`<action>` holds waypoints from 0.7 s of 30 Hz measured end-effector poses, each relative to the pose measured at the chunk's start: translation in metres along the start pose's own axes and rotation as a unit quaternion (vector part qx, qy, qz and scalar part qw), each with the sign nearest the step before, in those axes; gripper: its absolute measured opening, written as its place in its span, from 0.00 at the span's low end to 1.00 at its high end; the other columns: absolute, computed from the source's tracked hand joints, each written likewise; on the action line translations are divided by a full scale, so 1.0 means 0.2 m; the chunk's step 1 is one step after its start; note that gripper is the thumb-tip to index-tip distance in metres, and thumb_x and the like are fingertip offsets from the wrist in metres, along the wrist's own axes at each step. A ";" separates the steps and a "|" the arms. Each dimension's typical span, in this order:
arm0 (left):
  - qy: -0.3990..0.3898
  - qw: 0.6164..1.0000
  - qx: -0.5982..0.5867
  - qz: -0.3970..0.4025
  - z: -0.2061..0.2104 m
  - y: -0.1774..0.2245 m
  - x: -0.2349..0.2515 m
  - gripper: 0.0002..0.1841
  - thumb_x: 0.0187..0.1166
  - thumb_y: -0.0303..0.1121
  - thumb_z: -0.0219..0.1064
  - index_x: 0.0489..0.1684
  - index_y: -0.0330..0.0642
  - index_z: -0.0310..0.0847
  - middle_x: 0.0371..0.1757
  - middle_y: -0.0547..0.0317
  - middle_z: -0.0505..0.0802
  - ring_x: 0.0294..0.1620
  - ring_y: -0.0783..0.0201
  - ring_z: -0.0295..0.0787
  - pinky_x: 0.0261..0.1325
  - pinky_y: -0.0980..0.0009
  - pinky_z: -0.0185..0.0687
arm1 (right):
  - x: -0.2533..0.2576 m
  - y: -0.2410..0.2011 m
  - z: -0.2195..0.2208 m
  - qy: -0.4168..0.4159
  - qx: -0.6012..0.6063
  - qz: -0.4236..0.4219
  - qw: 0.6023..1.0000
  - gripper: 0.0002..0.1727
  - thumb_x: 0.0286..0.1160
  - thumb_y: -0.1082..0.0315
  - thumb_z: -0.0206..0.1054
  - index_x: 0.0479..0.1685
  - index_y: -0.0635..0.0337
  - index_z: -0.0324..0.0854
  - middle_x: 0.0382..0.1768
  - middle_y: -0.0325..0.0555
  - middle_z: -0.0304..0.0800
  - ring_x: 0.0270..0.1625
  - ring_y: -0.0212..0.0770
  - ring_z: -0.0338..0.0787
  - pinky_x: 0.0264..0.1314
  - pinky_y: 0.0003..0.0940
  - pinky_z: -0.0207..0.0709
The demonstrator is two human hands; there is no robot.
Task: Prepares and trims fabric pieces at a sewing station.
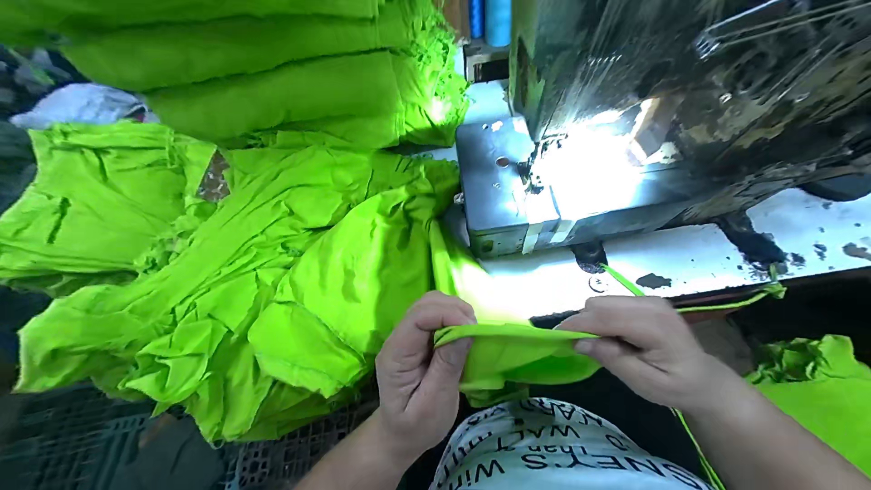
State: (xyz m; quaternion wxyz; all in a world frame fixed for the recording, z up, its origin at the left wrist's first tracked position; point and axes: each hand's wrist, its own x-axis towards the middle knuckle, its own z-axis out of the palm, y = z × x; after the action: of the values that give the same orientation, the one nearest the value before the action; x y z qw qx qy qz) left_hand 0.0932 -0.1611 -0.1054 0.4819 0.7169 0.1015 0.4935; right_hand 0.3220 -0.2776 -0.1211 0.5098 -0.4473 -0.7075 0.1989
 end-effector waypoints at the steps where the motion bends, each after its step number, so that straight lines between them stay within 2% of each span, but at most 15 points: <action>1: -0.020 0.995 0.089 0.037 -0.01 -0.03 0.08 0.08 0.91 0.38 0.59 0.50 0.50 0.83 0.45 0.72 0.89 0.47 0.82 0.85 0.52 0.84 0.81 | 0.00 0.03 0.04 0.001 0.069 0.064 0.996 0.17 0.92 0.60 0.58 0.42 0.61 0.87 0.28 0.34 0.83 0.33 0.16 0.79 0.37 0.10 0.73; 3: -0.069 0.951 0.277 0.116 -0.04 -0.15 0.28 0.07 0.86 0.32 0.62 0.45 0.40 0.85 0.43 0.61 0.90 0.44 0.75 0.87 0.50 0.79 0.85 | 0.00 0.07 0.13 0.021 0.201 0.244 0.948 0.14 0.90 0.62 0.58 0.39 0.56 0.85 0.25 0.26 0.85 0.26 0.14 0.80 0.28 0.12 0.74; 4: -0.096 0.924 0.350 0.124 -0.03 -0.21 0.37 0.07 0.81 0.30 0.66 0.42 0.39 0.90 0.42 0.57 0.92 0.42 0.70 0.89 0.47 0.74 0.87 | 0.02 0.08 0.17 0.036 0.249 0.330 0.910 0.14 0.90 0.61 0.57 0.38 0.54 0.85 0.24 0.28 0.85 0.22 0.18 0.80 0.24 0.16 0.73; 6: -0.168 0.873 0.456 0.052 0.01 -0.29 0.53 0.06 0.75 0.30 0.69 0.41 0.46 0.93 0.43 0.58 0.94 0.42 0.63 0.93 0.41 0.61 0.89 | 0.05 0.11 0.22 0.079 0.311 0.441 0.838 0.14 0.91 0.60 0.58 0.42 0.55 0.86 0.23 0.33 0.87 0.18 0.22 0.78 0.18 0.19 0.71; 7: -0.200 0.863 0.465 -0.008 0.05 -0.31 0.60 0.06 0.74 0.30 0.72 0.42 0.46 0.94 0.44 0.57 0.94 0.44 0.59 0.93 0.45 0.55 0.89 | 0.06 0.12 0.22 0.101 0.337 0.466 0.812 0.13 0.91 0.60 0.58 0.43 0.56 0.85 0.23 0.35 0.87 0.17 0.24 0.78 0.17 0.20 0.71; 9: -0.235 0.843 0.468 -0.119 0.12 -0.33 0.76 0.06 0.78 0.34 0.72 0.43 0.46 0.94 0.45 0.54 0.95 0.49 0.54 0.93 0.54 0.48 0.88 | 0.09 0.15 0.20 0.138 0.368 0.470 0.790 0.12 0.91 0.60 0.58 0.44 0.56 0.81 0.22 0.38 0.85 0.15 0.26 0.77 0.16 0.20 0.70; 11: -0.251 0.840 0.458 -0.147 0.16 -0.42 0.91 0.08 0.78 0.34 0.72 0.40 0.39 0.92 0.42 0.45 0.95 0.48 0.45 0.93 0.55 0.42 0.84 | 0.11 0.17 0.17 0.167 0.374 0.437 0.801 0.10 0.91 0.63 0.56 0.44 0.56 0.80 0.21 0.38 0.82 0.14 0.25 0.73 0.14 0.19 0.66; 12: -0.252 0.854 0.434 -0.135 0.16 -0.53 0.97 0.08 0.76 0.35 0.74 0.36 0.38 0.91 0.38 0.45 0.93 0.44 0.46 0.92 0.50 0.43 0.84 | 0.13 0.18 0.15 0.178 0.373 0.417 0.810 0.10 0.91 0.64 0.55 0.41 0.55 0.78 0.19 0.36 0.78 0.13 0.25 0.69 0.13 0.19 0.63; 13: -0.239 0.884 0.391 -0.089 0.13 -0.69 1.00 0.09 0.70 0.37 0.76 0.30 0.40 0.90 0.30 0.49 0.92 0.34 0.51 0.90 0.38 0.47 0.84 | 0.14 0.19 0.13 0.183 0.371 0.402 0.817 0.11 0.91 0.64 0.55 0.40 0.55 0.78 0.18 0.36 0.77 0.12 0.25 0.68 0.13 0.19 0.62; 14: -0.235 0.908 0.339 -0.074 0.12 -0.79 1.04 0.09 0.69 0.37 0.76 0.29 0.41 0.89 0.28 0.52 0.91 0.31 0.56 0.89 0.33 0.50 0.84 | 0.15 0.20 0.11 0.184 0.371 0.394 0.821 0.11 0.91 0.64 0.54 0.40 0.55 0.78 0.18 0.37 0.77 0.12 0.25 0.68 0.12 0.20 0.62; 16: -0.248 0.917 0.282 -0.134 0.14 -0.71 1.08 0.06 0.72 0.33 0.74 0.37 0.40 0.88 0.32 0.54 0.91 0.34 0.62 0.88 0.38 0.56 0.84 | 0.15 0.21 0.11 0.178 0.369 0.387 0.826 0.11 0.91 0.64 0.54 0.40 0.56 0.78 0.19 0.37 0.78 0.12 0.26 0.69 0.13 0.20 0.63; 17: -0.254 0.901 0.282 -0.212 0.17 -0.55 1.10 0.05 0.75 0.30 0.73 0.41 0.39 0.88 0.36 0.56 0.91 0.39 0.65 0.87 0.45 0.59 0.82 | 0.14 0.20 0.12 0.175 0.370 0.388 0.826 0.12 0.91 0.63 0.55 0.40 0.56 0.78 0.19 0.37 0.77 0.13 0.26 0.68 0.13 0.20 0.63; 18: -0.251 0.888 0.285 -0.258 0.20 -0.47 1.11 0.04 0.76 0.27 0.72 0.42 0.39 0.87 0.37 0.57 0.90 0.39 0.66 0.86 0.47 0.62 0.81 | 0.13 0.20 0.13 0.173 0.373 0.389 0.824 0.12 0.91 0.63 0.55 0.39 0.56 0.78 0.19 0.36 0.77 0.13 0.25 0.68 0.13 0.20 0.62; 19: -0.251 0.886 0.281 -0.269 0.20 -0.46 1.11 0.03 0.76 0.26 0.72 0.41 0.39 0.86 0.36 0.57 0.90 0.38 0.66 0.85 0.45 0.63 0.81 | 0.11 0.19 0.14 0.174 0.376 0.389 0.823 0.11 0.91 0.63 0.55 0.39 0.55 0.78 0.18 0.36 0.77 0.13 0.25 0.68 0.13 0.20 0.63; 21: -0.249 0.914 0.251 -0.199 0.14 -0.68 1.09 0.04 0.70 0.28 0.73 0.34 0.37 0.87 0.30 0.54 0.91 0.31 0.64 0.87 0.34 0.60 0.82 | 0.09 0.18 0.16 0.179 0.382 0.383 0.822 0.11 0.91 0.64 0.55 0.38 0.55 0.78 0.18 0.35 0.76 0.12 0.24 0.67 0.13 0.19 0.62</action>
State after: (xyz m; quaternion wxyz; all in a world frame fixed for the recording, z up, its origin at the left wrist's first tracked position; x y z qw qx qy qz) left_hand 0.2675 0.0274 -0.0817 0.3836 0.8791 0.2391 0.1512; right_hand 0.3073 -0.2379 -0.1507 0.6402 -0.4795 -0.2430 0.5488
